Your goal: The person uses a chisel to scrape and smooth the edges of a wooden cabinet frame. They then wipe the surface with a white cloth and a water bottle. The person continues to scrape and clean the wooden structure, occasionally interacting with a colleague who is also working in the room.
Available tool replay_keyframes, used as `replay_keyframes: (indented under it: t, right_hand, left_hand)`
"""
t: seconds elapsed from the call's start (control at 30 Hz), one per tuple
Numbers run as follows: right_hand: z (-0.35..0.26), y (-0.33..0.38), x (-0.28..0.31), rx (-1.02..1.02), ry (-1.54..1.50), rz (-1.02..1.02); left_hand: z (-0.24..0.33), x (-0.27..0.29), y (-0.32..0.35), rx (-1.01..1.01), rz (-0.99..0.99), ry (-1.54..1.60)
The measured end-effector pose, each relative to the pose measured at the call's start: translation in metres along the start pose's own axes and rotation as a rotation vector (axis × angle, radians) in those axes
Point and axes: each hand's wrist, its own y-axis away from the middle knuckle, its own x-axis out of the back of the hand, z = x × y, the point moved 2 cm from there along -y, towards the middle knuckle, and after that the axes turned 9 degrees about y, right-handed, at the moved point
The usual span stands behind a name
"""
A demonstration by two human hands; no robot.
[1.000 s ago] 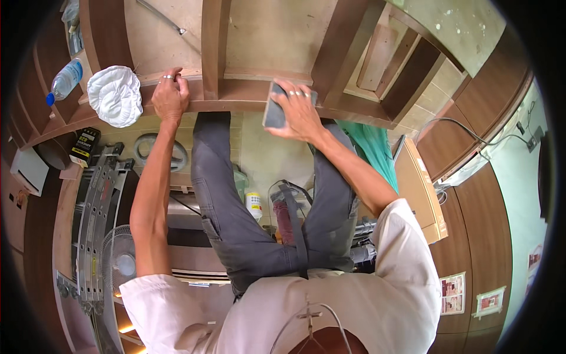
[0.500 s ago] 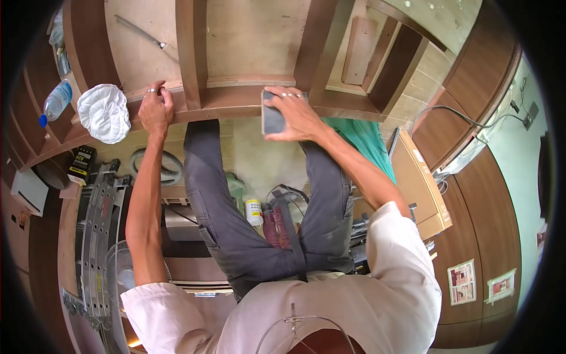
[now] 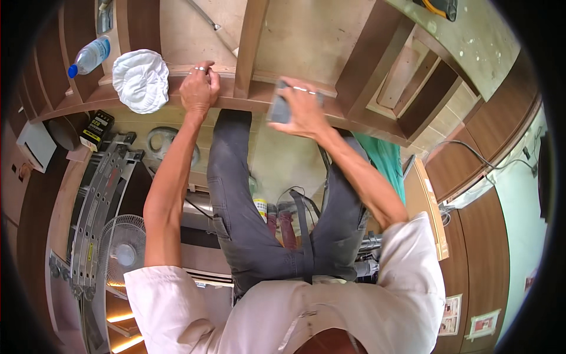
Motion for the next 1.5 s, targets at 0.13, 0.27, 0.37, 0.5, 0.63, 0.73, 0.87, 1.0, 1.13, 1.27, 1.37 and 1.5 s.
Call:
replay_keyframes:
  t: [0.13, 0.27, 0.37, 0.5, 0.63, 0.73, 0.87, 1.0, 1.13, 1.27, 1.37, 1.5]
  right_hand:
    - [-0.014, -0.013, 0.0, -0.043, -0.056, -0.06]
    - [0.001, 0.034, 0.016, -0.13, 0.081, -0.12]
    - [-0.047, -0.031, -0.006, -0.068, 0.089, -0.024]
    - [-0.038, -0.007, 0.0, -0.09, 0.095, -0.04]
    - [-0.043, -0.001, -0.005, -0.109, 0.139, 0.012]
    - [-0.06, -0.025, -0.017, -0.074, 0.09, 0.062]
    - [-0.044, 0.01, -0.001, -0.101, 0.149, -0.007]
    - [-0.067, -0.028, -0.015, -0.108, 0.135, 0.036]
    - [-0.048, 0.002, 0.0, -0.08, 0.101, -0.057]
    - [-0.057, -0.016, -0.009, -0.115, 0.086, -0.07]
    - [-0.05, -0.034, -0.01, -0.103, -0.003, -0.1]
    - [-0.027, 0.008, 0.014, -0.108, -0.002, -0.192]
  left_hand:
    - [0.004, 0.004, 0.006, 0.029, -0.005, 0.021]
    - [0.001, 0.002, 0.005, 0.022, 0.013, 0.01]
    - [0.0, -0.004, -0.001, -0.002, 0.019, 0.006]
    - [0.0, 0.005, 0.007, -0.026, 0.025, 0.058]
    - [-0.002, -0.001, 0.005, -0.047, 0.031, 0.043]
    - [-0.003, 0.001, 0.007, -0.037, 0.019, 0.022]
    - [-0.003, 0.001, 0.008, -0.048, 0.044, 0.029]
    - [0.0, 0.0, 0.004, -0.038, 0.012, 0.022]
    - [-0.003, 0.005, 0.014, -0.027, 0.023, 0.029]
    - [0.003, 0.001, 0.007, -0.051, 0.022, 0.033]
    - [-0.002, 0.0, 0.007, -0.026, 0.006, 0.027]
    - [-0.001, 0.004, 0.008, -0.008, 0.012, 0.013]
